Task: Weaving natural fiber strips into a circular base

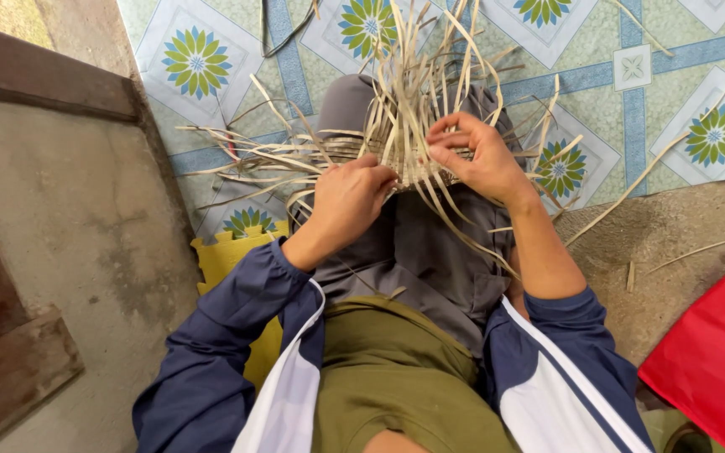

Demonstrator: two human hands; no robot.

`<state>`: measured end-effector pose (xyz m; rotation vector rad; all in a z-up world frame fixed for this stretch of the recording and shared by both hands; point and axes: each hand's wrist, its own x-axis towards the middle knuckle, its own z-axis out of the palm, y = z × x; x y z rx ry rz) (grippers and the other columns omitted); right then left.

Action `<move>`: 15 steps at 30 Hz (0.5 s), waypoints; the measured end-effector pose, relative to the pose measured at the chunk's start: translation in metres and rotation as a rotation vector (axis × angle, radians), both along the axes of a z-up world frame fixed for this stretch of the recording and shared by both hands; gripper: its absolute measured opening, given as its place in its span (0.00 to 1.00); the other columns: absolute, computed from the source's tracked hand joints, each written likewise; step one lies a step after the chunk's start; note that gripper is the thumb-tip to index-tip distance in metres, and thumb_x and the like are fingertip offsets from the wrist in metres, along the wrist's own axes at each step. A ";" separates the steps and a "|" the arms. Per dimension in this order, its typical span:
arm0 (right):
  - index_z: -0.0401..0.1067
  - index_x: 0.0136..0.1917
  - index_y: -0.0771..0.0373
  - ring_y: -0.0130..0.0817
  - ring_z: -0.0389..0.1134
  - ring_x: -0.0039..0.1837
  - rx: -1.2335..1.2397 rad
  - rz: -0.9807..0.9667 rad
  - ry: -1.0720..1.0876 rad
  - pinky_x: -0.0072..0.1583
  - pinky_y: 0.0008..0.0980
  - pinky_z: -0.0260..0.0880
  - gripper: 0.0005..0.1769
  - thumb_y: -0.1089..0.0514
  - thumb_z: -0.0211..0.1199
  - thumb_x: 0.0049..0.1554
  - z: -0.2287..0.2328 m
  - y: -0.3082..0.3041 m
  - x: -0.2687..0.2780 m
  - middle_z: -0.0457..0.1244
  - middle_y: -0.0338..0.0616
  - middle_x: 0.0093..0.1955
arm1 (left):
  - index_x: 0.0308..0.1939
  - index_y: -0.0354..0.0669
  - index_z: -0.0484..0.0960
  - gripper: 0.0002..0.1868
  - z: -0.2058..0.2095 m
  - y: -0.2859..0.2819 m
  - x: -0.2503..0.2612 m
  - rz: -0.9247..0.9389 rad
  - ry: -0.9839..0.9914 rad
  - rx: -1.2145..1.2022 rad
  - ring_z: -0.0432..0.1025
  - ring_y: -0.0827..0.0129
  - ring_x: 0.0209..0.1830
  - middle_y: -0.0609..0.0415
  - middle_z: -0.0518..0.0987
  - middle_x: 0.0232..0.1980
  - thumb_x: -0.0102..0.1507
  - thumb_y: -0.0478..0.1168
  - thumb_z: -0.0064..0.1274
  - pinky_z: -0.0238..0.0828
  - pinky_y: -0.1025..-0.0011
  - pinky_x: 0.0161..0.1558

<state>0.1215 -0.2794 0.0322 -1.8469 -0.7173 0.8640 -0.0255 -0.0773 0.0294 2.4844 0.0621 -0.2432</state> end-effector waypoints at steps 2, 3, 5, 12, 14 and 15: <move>0.65 0.66 0.65 0.52 0.70 0.60 0.104 -0.054 0.032 0.66 0.61 0.64 0.17 0.61 0.61 0.66 0.013 0.006 0.001 0.69 0.59 0.54 | 0.44 0.58 0.85 0.11 -0.002 0.001 0.000 -0.002 -0.009 -0.007 0.80 0.50 0.38 0.58 0.75 0.35 0.67 0.51 0.48 0.76 0.54 0.41; 0.65 0.66 0.65 0.52 0.70 0.60 0.105 -0.053 0.029 0.66 0.61 0.64 0.17 0.61 0.61 0.66 0.010 0.005 0.005 0.69 0.59 0.54 | 0.44 0.58 0.85 0.11 -0.002 0.002 -0.001 -0.001 -0.011 -0.005 0.80 0.50 0.38 0.58 0.75 0.35 0.67 0.51 0.48 0.76 0.54 0.41; 0.67 0.64 0.67 0.45 0.70 0.62 0.159 -0.097 -0.122 0.68 0.54 0.65 0.15 0.60 0.63 0.67 0.004 0.002 0.012 0.69 0.55 0.55 | 0.44 0.57 0.85 0.11 -0.001 0.003 -0.002 -0.002 -0.010 -0.009 0.80 0.50 0.38 0.57 0.75 0.36 0.67 0.50 0.48 0.76 0.53 0.41; 0.76 0.50 0.53 0.42 0.69 0.65 -0.062 -0.056 -0.302 0.73 0.81 0.29 0.06 0.51 0.69 0.64 0.010 0.001 0.010 0.69 0.36 0.60 | 0.45 0.58 0.85 0.11 -0.004 0.003 -0.002 -0.006 -0.017 -0.013 0.79 0.50 0.38 0.57 0.75 0.36 0.67 0.49 0.48 0.76 0.54 0.41; 0.78 0.47 0.53 0.47 0.67 0.68 -0.129 0.006 -0.317 0.71 0.86 0.30 0.04 0.53 0.68 0.63 0.020 0.003 0.008 0.65 0.38 0.65 | 0.44 0.57 0.85 0.10 -0.004 0.002 -0.003 0.007 -0.020 -0.002 0.79 0.51 0.38 0.57 0.75 0.35 0.67 0.49 0.49 0.75 0.55 0.41; 0.78 0.47 0.53 0.47 0.67 0.68 -0.129 0.009 -0.318 0.71 0.86 0.30 0.04 0.53 0.68 0.63 0.021 0.001 0.007 0.65 0.38 0.65 | 0.44 0.57 0.85 0.10 -0.005 0.003 -0.003 0.010 -0.020 -0.003 0.79 0.51 0.38 0.57 0.75 0.35 0.67 0.49 0.49 0.75 0.55 0.41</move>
